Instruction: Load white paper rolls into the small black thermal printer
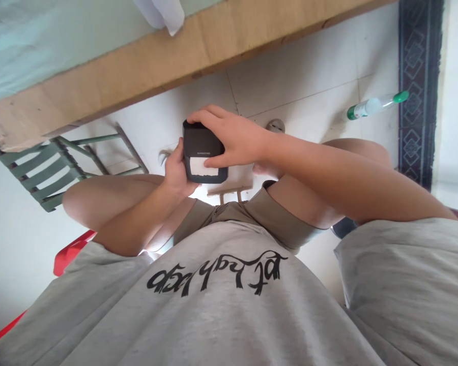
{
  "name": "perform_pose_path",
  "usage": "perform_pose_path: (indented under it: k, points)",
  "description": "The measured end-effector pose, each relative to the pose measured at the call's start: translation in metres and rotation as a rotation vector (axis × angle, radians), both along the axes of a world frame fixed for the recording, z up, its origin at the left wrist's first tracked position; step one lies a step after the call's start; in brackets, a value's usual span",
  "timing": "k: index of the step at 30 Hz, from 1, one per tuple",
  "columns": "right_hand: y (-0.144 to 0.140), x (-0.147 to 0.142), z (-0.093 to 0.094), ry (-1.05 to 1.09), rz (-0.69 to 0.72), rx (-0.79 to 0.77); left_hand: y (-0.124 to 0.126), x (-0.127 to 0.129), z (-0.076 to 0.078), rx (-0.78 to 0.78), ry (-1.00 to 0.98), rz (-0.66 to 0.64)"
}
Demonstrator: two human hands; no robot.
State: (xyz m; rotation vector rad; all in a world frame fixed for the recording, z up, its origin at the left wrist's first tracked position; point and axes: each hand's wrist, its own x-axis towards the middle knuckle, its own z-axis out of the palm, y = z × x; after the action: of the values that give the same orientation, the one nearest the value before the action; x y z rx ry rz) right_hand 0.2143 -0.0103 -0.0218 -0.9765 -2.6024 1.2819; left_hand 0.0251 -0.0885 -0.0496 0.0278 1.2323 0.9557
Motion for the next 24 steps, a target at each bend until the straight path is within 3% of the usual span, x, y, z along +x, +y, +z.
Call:
perform_pose_path:
  k: [12,16,20,24]
  points:
    - [-0.002,0.003,-0.016,0.069,0.026,0.004,0.002,-0.008,-0.009,-0.021,-0.026,-0.078]
    - [-0.002,0.002,-0.004,0.053,0.013,0.04,0.003,-0.005,-0.003,0.002,-0.013,-0.1]
    - [-0.005,-0.003,0.015,-0.149,-0.023,0.04,0.004,0.001,0.002,0.04,-0.025,-0.091]
    - [-0.004,-0.003,0.036,-0.227,-0.046,0.152,0.004,0.006,0.0,0.088,0.011,-0.066]
